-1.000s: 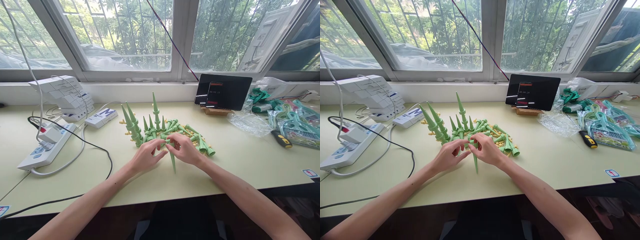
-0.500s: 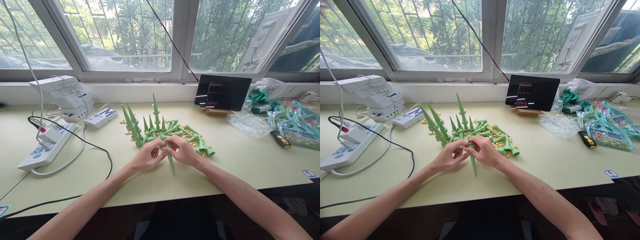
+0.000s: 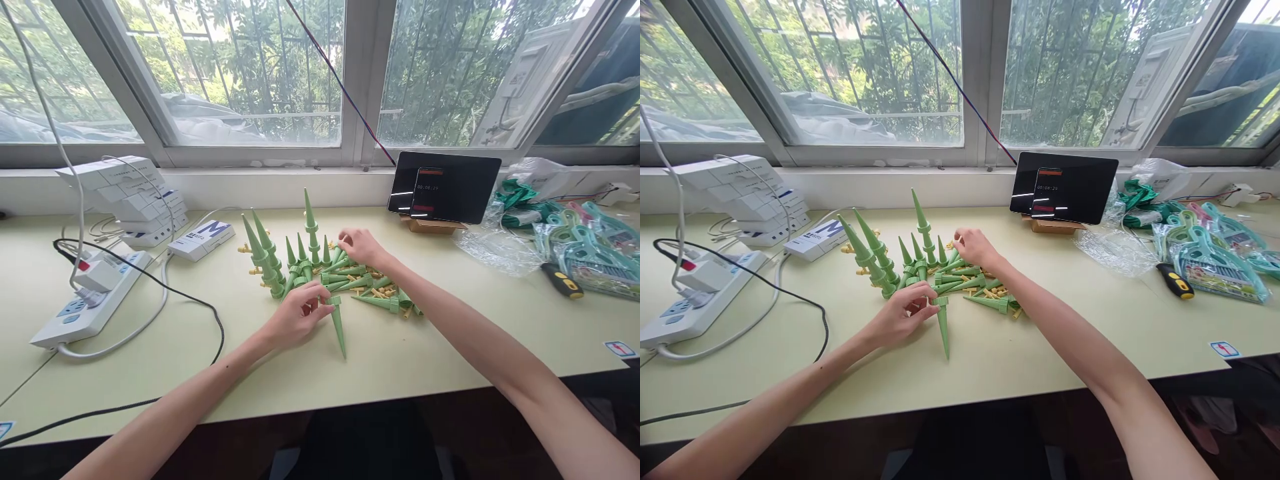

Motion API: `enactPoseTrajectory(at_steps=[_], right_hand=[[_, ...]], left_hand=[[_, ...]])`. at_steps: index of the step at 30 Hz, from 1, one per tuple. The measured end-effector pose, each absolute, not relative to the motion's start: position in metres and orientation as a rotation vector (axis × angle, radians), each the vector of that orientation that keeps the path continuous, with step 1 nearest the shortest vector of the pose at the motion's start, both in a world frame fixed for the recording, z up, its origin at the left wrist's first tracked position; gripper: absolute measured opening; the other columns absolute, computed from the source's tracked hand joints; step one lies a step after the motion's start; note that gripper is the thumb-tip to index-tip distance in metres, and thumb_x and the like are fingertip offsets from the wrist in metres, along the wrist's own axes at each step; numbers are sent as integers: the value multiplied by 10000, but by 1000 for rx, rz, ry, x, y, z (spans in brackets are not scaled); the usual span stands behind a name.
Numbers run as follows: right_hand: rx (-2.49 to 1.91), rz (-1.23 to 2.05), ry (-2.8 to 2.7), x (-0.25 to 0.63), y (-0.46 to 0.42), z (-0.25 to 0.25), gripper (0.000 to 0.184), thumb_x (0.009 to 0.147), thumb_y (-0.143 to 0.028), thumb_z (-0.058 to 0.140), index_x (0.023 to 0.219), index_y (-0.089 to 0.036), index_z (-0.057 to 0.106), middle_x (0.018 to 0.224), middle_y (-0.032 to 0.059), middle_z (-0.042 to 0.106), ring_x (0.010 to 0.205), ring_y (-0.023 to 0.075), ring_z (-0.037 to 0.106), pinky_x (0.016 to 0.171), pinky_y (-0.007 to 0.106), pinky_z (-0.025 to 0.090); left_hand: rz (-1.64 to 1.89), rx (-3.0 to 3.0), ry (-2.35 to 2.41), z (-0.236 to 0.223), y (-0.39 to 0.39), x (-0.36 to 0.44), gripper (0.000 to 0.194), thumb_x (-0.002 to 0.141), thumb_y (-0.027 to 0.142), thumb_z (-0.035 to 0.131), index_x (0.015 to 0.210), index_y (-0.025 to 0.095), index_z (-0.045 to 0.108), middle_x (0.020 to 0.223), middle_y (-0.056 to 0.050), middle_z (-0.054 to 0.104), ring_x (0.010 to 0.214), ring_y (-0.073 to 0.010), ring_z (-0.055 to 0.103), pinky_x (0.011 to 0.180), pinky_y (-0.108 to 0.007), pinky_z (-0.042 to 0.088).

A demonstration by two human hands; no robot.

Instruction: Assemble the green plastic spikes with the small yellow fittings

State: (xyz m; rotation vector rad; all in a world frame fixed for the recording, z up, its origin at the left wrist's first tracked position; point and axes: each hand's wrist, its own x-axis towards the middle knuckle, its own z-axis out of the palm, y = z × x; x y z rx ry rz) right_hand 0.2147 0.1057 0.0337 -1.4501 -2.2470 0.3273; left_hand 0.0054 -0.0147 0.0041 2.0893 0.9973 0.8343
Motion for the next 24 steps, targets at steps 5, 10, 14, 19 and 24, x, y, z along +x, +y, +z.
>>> enactPoseTrajectory(at_steps=[5, 10, 14, 19, 24], right_hand=[[-1608, 352, -2342, 189, 164, 37, 244, 929, -238, 571, 1127, -149, 681, 1099, 105, 713, 1006, 191, 642, 859, 255, 463], [-1670, 492, -2516, 172, 185, 42, 299, 789, -204, 736, 1087, -200, 728, 1154, 81, 703, 970, 197, 662, 731, 211, 474], [-1680, 574, -2619, 169, 185, 47, 342, 728, -135, 767, 1062, -201, 732, 1115, 71, 716, 922, 187, 665, 647, 199, 453], [-1684, 612, -2669, 170, 179, 48, 358, 698, -100, 774, 1042, -181, 717, 1009, 69, 737, 861, 176, 664, 616, 202, 440], [-1684, 609, -2684, 170, 174, 47, 328, 695, -121, 800, 1006, -170, 706, 964, 62, 741, 799, 160, 665, 620, 212, 451]], left_hand=[[827, 2099, 984, 7, -15, 6, 187, 920, 350, 572, 852, 177, 594, 829, -12, 496, 620, -92, 444, 488, -204, 373], [822, 2106, 962, 7, -17, 5, 169, 920, 327, 576, 849, 174, 591, 824, -9, 485, 613, -86, 430, 499, -211, 360], [803, 2108, 943, 8, -19, 6, 158, 922, 313, 572, 853, 173, 600, 830, -12, 496, 612, -85, 428, 495, -212, 355], [795, 2134, 950, 8, -20, 7, 155, 919, 306, 576, 847, 173, 607, 816, -7, 509, 623, -87, 432, 504, -208, 363], [797, 2136, 945, 8, -20, 7, 160, 918, 311, 578, 849, 169, 607, 815, -6, 503, 618, -83, 432, 505, -205, 366]])
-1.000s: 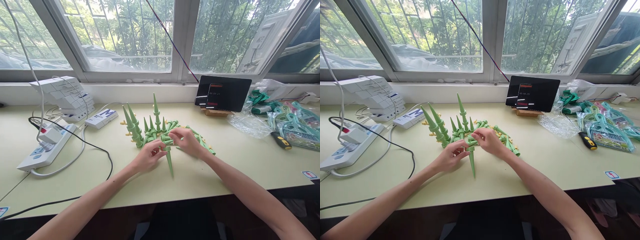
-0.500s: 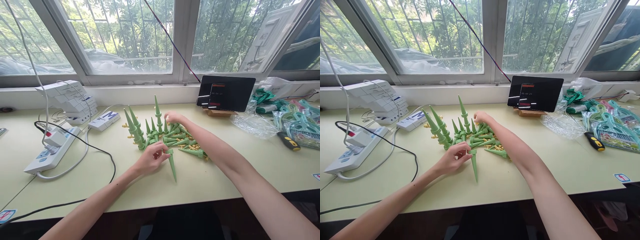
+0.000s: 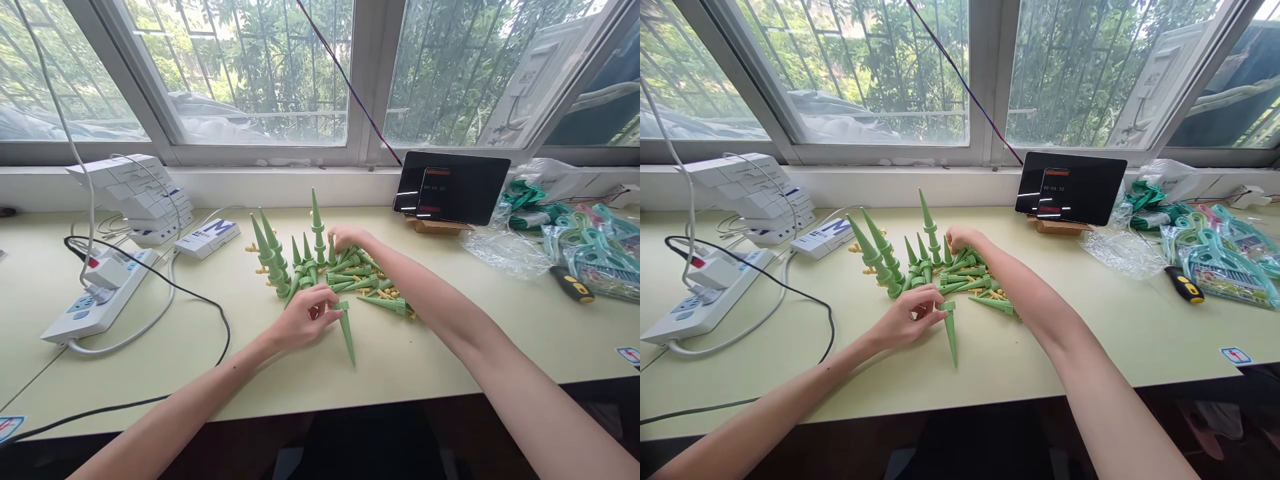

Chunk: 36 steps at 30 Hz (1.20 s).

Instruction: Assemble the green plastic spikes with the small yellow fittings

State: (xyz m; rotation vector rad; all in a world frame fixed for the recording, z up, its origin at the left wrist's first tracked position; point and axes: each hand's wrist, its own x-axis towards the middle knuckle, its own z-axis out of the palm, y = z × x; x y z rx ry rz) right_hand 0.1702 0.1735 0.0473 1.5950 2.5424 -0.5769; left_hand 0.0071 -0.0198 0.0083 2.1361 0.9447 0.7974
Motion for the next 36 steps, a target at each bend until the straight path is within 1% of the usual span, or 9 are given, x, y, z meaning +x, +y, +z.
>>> enactPoseTrajectory(at_steps=[5, 10, 14, 17, 22, 31, 36], right_hand=[[1581, -517, 2563, 171, 169, 46, 254, 726, -108, 777, 959, -167, 696, 983, 77, 736, 845, 174, 667, 610, 209, 440], [1573, -430, 2605, 171, 167, 42, 182, 784, -91, 718, 945, -172, 693, 1060, 94, 720, 924, 192, 658, 654, 218, 442], [1550, -401, 2627, 171, 168, 40, 172, 817, -69, 663, 957, -165, 690, 1085, 106, 710, 946, 196, 649, 673, 227, 440], [1530, -412, 2628, 173, 168, 42, 184, 800, -85, 678, 965, -165, 691, 1101, 106, 705, 947, 196, 649, 669, 226, 446], [1492, -477, 2577, 175, 166, 50, 221, 731, -158, 764, 942, -172, 701, 1012, 82, 728, 858, 190, 667, 633, 230, 454], [1521, -504, 2569, 169, 159, 54, 277, 687, -82, 774, 945, -166, 718, 960, 75, 747, 835, 190, 673, 606, 219, 442], [1537, -556, 2596, 172, 160, 52, 222, 708, -63, 743, 913, -144, 716, 917, 72, 756, 788, 163, 675, 602, 201, 445]], left_hand=[[800, 2136, 943, 8, -20, 7, 169, 915, 314, 581, 839, 165, 609, 811, -11, 505, 609, -83, 432, 495, -203, 365], [813, 2145, 944, 7, -19, 7, 173, 913, 322, 582, 846, 166, 616, 811, -16, 511, 611, -85, 438, 493, -201, 371], [823, 2143, 946, 7, -19, 8, 185, 910, 333, 584, 835, 167, 616, 803, -13, 508, 603, -83, 437, 488, -197, 373], [825, 2138, 947, 7, -19, 8, 189, 909, 338, 583, 835, 167, 613, 805, -14, 509, 601, -83, 435, 484, -197, 369], [816, 2151, 951, 8, -19, 8, 172, 908, 321, 587, 833, 168, 610, 786, -8, 497, 608, -86, 436, 490, -196, 373], [838, 2150, 949, 6, -19, 8, 209, 908, 361, 591, 832, 168, 613, 786, -13, 509, 607, -91, 440, 488, -204, 371], [830, 2153, 950, 6, -18, 8, 189, 907, 341, 596, 831, 168, 611, 776, -4, 498, 597, -85, 428, 487, -200, 372]])
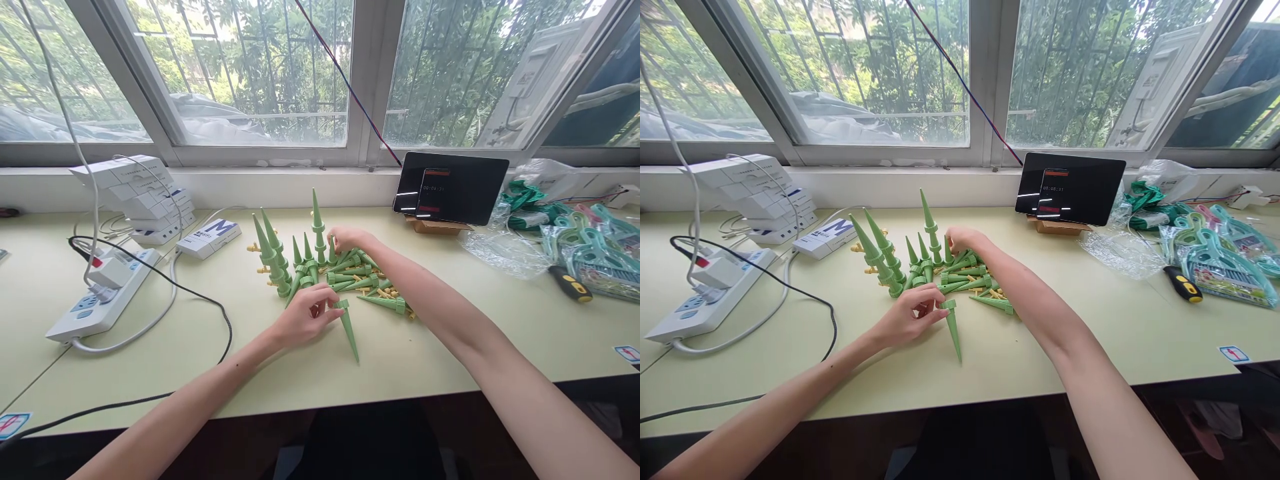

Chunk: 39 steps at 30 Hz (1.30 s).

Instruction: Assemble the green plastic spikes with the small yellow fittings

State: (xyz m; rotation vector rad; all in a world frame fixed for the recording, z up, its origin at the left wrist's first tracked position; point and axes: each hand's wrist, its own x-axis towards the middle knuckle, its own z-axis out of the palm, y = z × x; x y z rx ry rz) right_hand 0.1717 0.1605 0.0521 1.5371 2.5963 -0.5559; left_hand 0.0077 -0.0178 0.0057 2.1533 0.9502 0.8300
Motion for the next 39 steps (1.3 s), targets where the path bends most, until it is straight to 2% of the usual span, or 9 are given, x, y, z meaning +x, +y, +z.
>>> enactPoseTrajectory(at_steps=[9, 15, 20, 22, 25, 32, 39], right_hand=[[1634, -653, 2699, 179, 163, 47, 121, 746, -73, 686, 848, -129, 717, 896, 73, 756, 743, 140, 667, 567, 181, 439], [1777, -744, 2796, 189, 159, 53, 150, 782, -82, 642, 901, -122, 725, 867, 57, 749, 703, 109, 653, 557, 158, 448], [1912, -695, 2898, 209, 139, 64, 130, 774, -112, 647, 878, -122, 725, 917, 70, 729, 741, 122, 635, 585, 178, 452], [1919, -650, 2999, 218, 124, 63, 102, 761, -123, 648, 831, -124, 722, 853, 59, 715, 740, 132, 630, 609, 194, 455], [1770, -664, 3187, 227, 95, 55, 93, 745, -99, 632, 793, -132, 705, 788, 35, 688, 709, 131, 618, 629, 213, 453], [1453, -705, 3410, 229, 25, 36, 106, 817, -93, 581, 800, -166, 655, 847, 35, 631, 738, 136, 572, 680, 258, 452], [1260, -575, 3455, 223, 8, 14, 155, 855, -67, 541, 754, -176, 587, 827, 33, 569, 711, 140, 521, 661, 270, 429]], left_hand=[[822, 2154, 958, 7, -18, 7, 184, 905, 338, 595, 835, 169, 618, 784, -2, 510, 606, -87, 438, 503, -207, 385], [813, 2170, 963, 6, -17, 8, 186, 910, 329, 590, 822, 167, 610, 771, 4, 502, 592, -81, 427, 501, -205, 381], [797, 2171, 980, 6, -16, 7, 171, 912, 321, 591, 836, 168, 606, 785, 0, 498, 599, -82, 429, 504, -205, 382], [802, 2175, 986, 6, -16, 6, 179, 913, 327, 590, 831, 168, 601, 780, 1, 492, 594, -81, 424, 502, -206, 378], [810, 2193, 995, 5, -15, 6, 189, 913, 335, 592, 823, 168, 595, 766, 2, 487, 585, -82, 416, 499, -209, 370], [816, 2248, 1003, 7, -13, 4, 188, 898, 314, 610, 787, 166, 578, 734, 10, 476, 556, -77, 390, 499, -219, 347], [802, 2325, 991, 13, -11, 0, 202, 865, 277, 625, 725, 169, 530, 671, 34, 415, 533, -74, 338, 493, -225, 314]])
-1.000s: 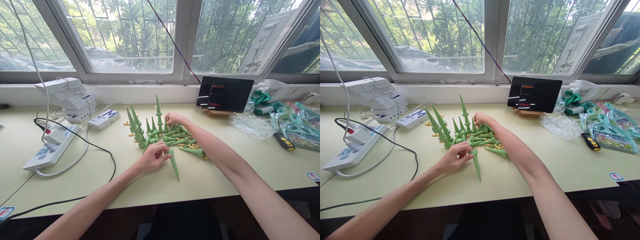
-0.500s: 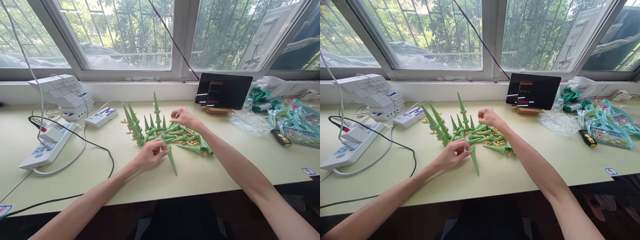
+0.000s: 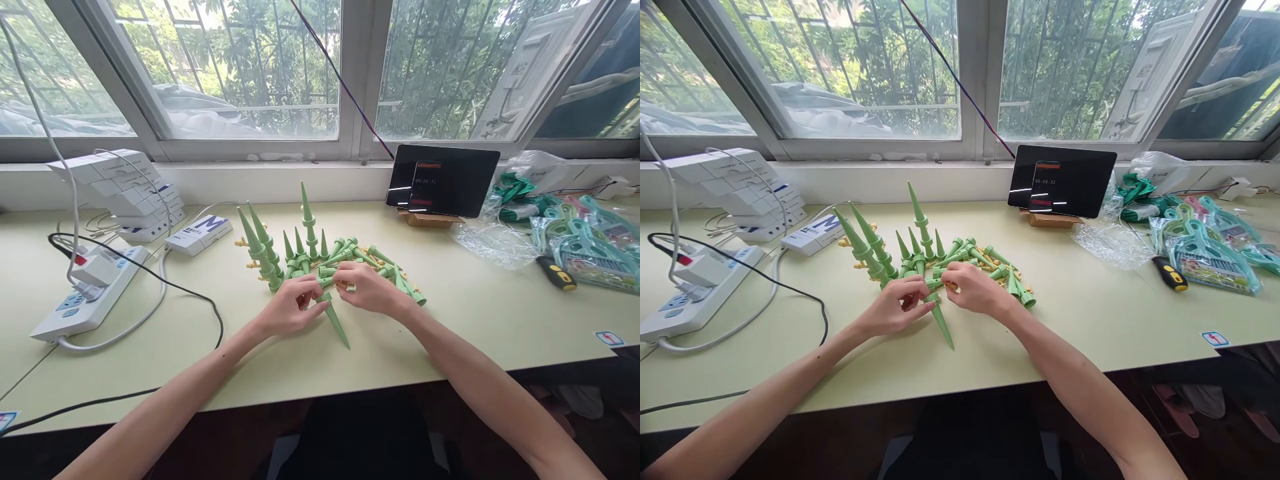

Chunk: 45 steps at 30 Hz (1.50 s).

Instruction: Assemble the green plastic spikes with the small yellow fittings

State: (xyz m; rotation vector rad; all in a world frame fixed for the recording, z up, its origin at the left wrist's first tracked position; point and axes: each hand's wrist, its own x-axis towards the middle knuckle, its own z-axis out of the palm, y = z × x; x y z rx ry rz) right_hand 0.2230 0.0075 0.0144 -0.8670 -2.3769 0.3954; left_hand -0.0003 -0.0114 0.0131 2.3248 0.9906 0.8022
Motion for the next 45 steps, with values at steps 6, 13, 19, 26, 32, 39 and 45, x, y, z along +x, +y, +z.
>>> enactPoseTrajectory(at_steps=[6, 13, 19, 26, 32, 39, 45], right_hand=[[-972, 315, -2474, 219, 2, 3, 171, 884, -65, 525, 764, -169, 588, 850, 41, 571, 690, 134, 517, 604, 254, 385], [-1072, 185, -2460, 213, 1, -2, 182, 916, -120, 544, 747, -165, 598, 814, 35, 573, 674, 128, 490, 544, 241, 299], [-1085, 241, -2391, 212, 1, -4, 152, 914, -132, 572, 790, -168, 651, 919, 52, 610, 788, 146, 546, 580, 240, 342], [-1078, 384, -2310, 211, 1, -4, 144, 922, -144, 581, 855, -172, 705, 984, 74, 607, 887, 176, 586, 723, 289, 472], [-1048, 415, -2251, 211, 2, -6, 156, 925, -156, 582, 886, -181, 731, 993, 79, 611, 901, 187, 594, 768, 319, 506], [-1014, 385, -2126, 210, 3, -6, 136, 954, -166, 546, 921, -170, 678, 1009, 94, 610, 981, 213, 569, 820, 345, 500], [-1024, 416, -2032, 210, 2, -4, 122, 993, -196, 463, 976, -185, 584, 950, 69, 643, 901, 203, 561, 776, 319, 457]], left_hand=[[803, 2338, 978, 14, -12, 1, 213, 869, 278, 606, 714, 171, 508, 682, 31, 424, 531, -74, 352, 499, -226, 324], [786, 2349, 986, 12, -11, 0, 198, 873, 280, 602, 730, 176, 512, 692, 26, 427, 545, -81, 361, 495, -225, 326], [796, 2375, 989, 12, -12, -1, 180, 874, 276, 607, 747, 175, 530, 683, 31, 430, 533, -78, 360, 504, -228, 334], [835, 2371, 999, 13, -12, 1, 159, 878, 282, 609, 769, 171, 577, 709, 25, 457, 522, -70, 359, 496, -223, 339], [864, 2359, 1002, 12, -11, 1, 160, 879, 287, 615, 771, 171, 591, 745, 14, 477, 517, -63, 360, 487, -221, 340], [891, 2296, 1005, 12, -11, 1, 148, 899, 309, 613, 847, 173, 633, 869, -19, 539, 541, -58, 424, 486, -212, 381], [922, 2272, 1040, 10, -11, 2, 156, 897, 326, 624, 866, 174, 641, 915, -28, 567, 551, -56, 453, 488, -208, 411]])
